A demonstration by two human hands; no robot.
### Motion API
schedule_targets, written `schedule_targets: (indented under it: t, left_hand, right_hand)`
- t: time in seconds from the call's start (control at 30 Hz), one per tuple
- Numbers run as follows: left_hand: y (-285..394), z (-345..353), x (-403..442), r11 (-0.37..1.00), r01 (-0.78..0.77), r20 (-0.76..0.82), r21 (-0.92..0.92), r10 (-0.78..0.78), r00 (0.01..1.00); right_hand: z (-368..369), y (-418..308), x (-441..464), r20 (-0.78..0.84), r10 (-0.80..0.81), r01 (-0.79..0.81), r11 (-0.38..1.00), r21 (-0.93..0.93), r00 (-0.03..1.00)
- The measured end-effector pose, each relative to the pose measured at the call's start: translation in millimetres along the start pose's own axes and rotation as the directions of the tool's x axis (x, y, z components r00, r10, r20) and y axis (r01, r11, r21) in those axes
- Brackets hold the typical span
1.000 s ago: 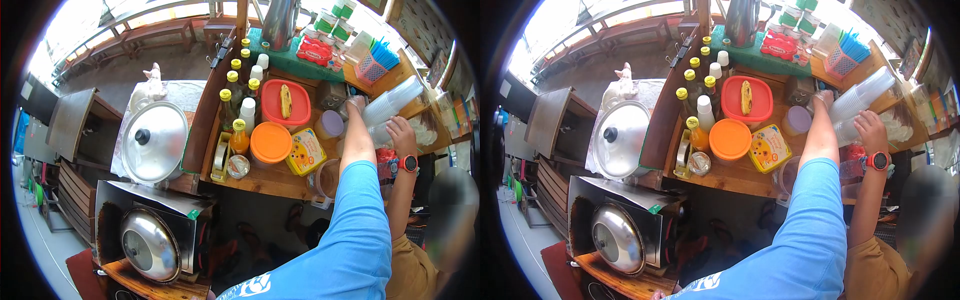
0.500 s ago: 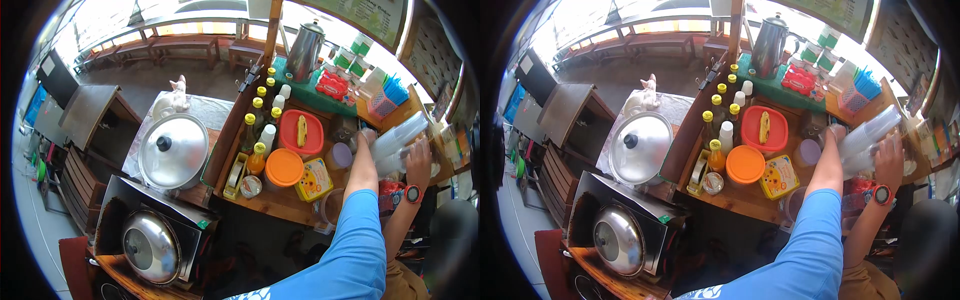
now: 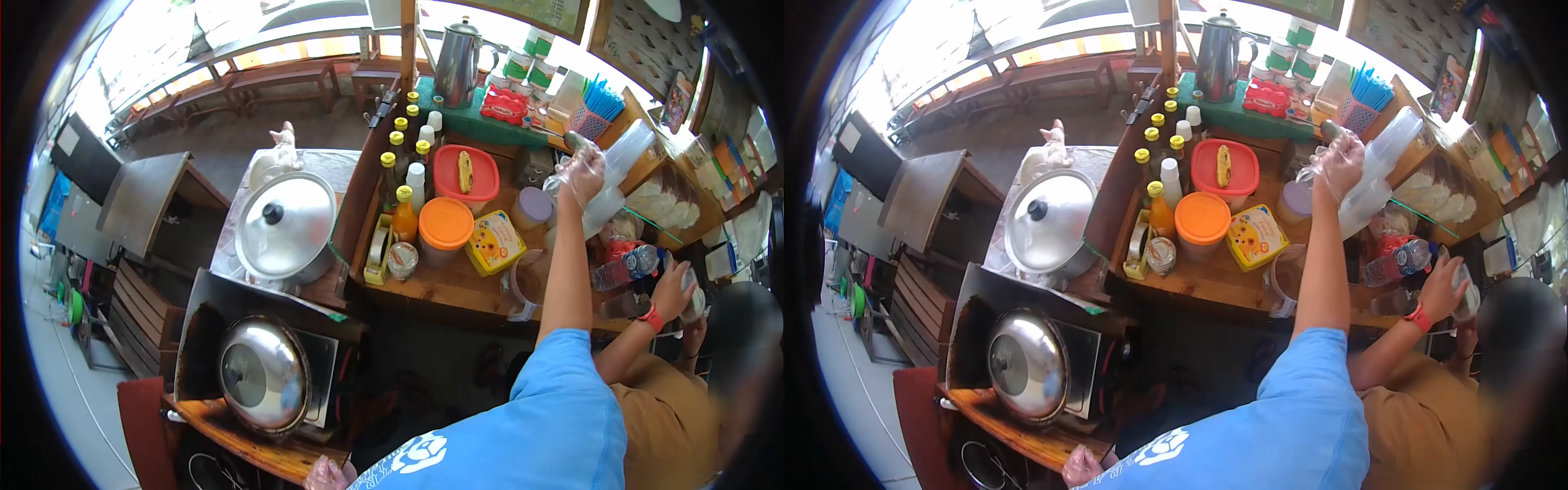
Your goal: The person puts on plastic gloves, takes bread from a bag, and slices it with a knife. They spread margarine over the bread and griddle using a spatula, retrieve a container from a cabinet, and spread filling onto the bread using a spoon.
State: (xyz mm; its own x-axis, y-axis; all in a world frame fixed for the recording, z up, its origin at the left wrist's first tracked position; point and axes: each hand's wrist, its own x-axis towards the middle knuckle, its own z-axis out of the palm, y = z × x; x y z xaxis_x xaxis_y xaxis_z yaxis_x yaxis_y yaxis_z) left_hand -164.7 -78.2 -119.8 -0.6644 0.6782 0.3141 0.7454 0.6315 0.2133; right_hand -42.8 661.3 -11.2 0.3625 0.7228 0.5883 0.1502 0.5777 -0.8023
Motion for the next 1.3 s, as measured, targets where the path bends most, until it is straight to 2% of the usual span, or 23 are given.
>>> schedule_targets:
  t: [0.03,0.07,0.13,0.17,0.23,0.27,0.3,0.33,0.37,0.4,0.43,0.47,0.5,0.6,0.63,0.77,0.9,1.03,1.1,1.17,1.2,1.27,1.3]
  left_hand:
    - [0.5,-6.3,1.4,0.998,-0.028,-0.006,-0.063,0.028,1.0]
    - [0.9,-15.1,2.0,0.99,-0.061,-0.011,-0.124,0.06,0.998]
    - [7.3,-36.4,6.6,0.979,-0.136,0.011,-0.153,0.139,0.99]
    - [18.0,-56.9,17.7,0.962,-0.21,-0.02,-0.174,0.21,0.977]
    - [27.1,-92.2,26.9,0.937,-0.262,-0.166,-0.231,0.227,0.96]
    - [30.9,-114.9,31.7,0.907,-0.251,-0.189,-0.337,0.196,0.962]
    - [6.6,-112.1,7.9,0.685,-0.01,0.038,-0.729,0.055,0.998]
    - [44.6,-161.9,16.6,0.087,0.287,0.259,-0.954,-0.244,0.934]
    - [46.9,-186.9,9.3,-0.252,0.226,0.284,-0.941,-0.228,0.931]
    - [45.6,-219.5,-0.5,-0.479,0.225,0.381,-0.848,-0.256,0.889]
    - [41.3,-241.9,-16.4,-0.527,0.1,0.27,-0.844,-0.254,0.929]
    - [30.9,-260.5,-43.2,-0.452,0.011,0.175,-0.892,-0.322,0.931]
    - [15.6,-275.3,-71.5,-0.369,-0.077,0.073,-0.926,-0.377,0.923]
    - [-22.4,-316.8,-153.8,-0.16,0.078,0.162,-0.984,-0.628,0.761]
    - [-32.1,-329.3,-176.7,-0.26,0.104,0.248,-0.96,-0.618,0.746]
    - [-91.4,-326.8,-283.4,-0.384,0.215,0.427,-0.898,-0.639,0.64]
    - [-116.0,-317.0,-346.0,-0.388,0.314,0.498,-0.867,-0.715,0.491]
    - [-143.4,-270.8,-380.7,-0.157,0.509,0.41,-0.846,-0.802,0.435]
    - [-151.6,-238.5,-387.5,0.12,0.606,0.259,-0.786,-0.827,0.5]
    - [-163.2,-207.2,-388.8,0.642,0.603,-0.029,-0.474,-0.695,0.718]
    - [-171.5,-188.2,-390.6,0.638,0.608,-0.019,-0.473,-0.698,0.716]
    - [-184.6,-156.9,-392.0,0.886,0.398,-0.152,-0.239,-0.439,0.886]
    - [-188.2,-147.1,-392.9,0.884,0.399,-0.14,-0.242,-0.439,0.888]
  right_hand:
    - [-7.8,-34.0,-15.9,0.2,0.291,-0.351,0.82,0.452,0.936]
    - [-12.9,-59.2,-31.2,0.211,0.287,-0.355,0.809,0.469,0.934]
    - [-26.4,-109.8,-65.3,0.45,0.237,-0.504,0.51,0.697,0.861]
    - [-34.7,-146.1,-84.1,0.463,0.222,-0.509,0.493,0.706,0.858]
    - [-54.4,-218.0,-136.1,0.713,0.147,-0.726,0.218,0.653,0.685]
    - [-67.9,-235.3,-168.4,0.608,-0.02,-0.375,0.771,0.515,0.794]
    - [-84.5,-255.7,-212.7,0.636,-0.125,-0.278,0.824,0.495,0.761]
    - [-101.6,-275.9,-257.1,0.656,-0.229,-0.171,0.857,0.486,0.719]
    - [-114.6,-311.6,-297.2,0.719,-0.369,-0.452,0.587,0.672,0.59]
    - [-127.5,-347.1,-337.2,0.752,-0.493,-0.743,0.274,0.611,0.437]
    - [-145.6,-378.7,-368.4,0.678,-0.65,-0.832,0.124,0.541,0.344]
    - [-163.4,-410.1,-399.7,0.577,-0.781,-0.913,0.021,0.407,0.239]
    - [-186.7,-429.6,-429.5,0.535,-0.822,-0.91,0.053,0.411,0.194]
    - [-253.1,-469.4,-499.3,0.577,-0.811,-0.91,0.164,0.381,0.096]
    - [-268.7,-476.4,-518.4,0.578,-0.813,-0.924,0.16,0.346,0.076]
    - [-324.4,-488.7,-584.3,0.518,-0.852,-0.826,0.347,0.444,-0.08]
    - [-363.4,-493.3,-623.5,0.671,-0.661,-0.6,0.699,0.388,-0.336]
    - [-371.8,-485.0,-643.4,0.674,-0.318,-0.269,0.946,0.181,-0.666]
    - [-369.9,-472.6,-656.5,0.615,-0.242,-0.187,0.97,0.154,-0.751]
    - [-368.5,-461.5,-671.9,0.536,-0.033,-0.078,0.995,-0.061,-0.844]
    - [-370.3,-449.8,-685.2,0.524,-0.005,-0.055,0.995,-0.081,-0.852]
    - [-373.7,-432.6,-713.6,0.51,0.031,-0.029,0.993,-0.111,-0.86]
    - [-375.2,-429.3,-728.3,0.469,0.078,0.048,0.996,-0.076,-0.88]
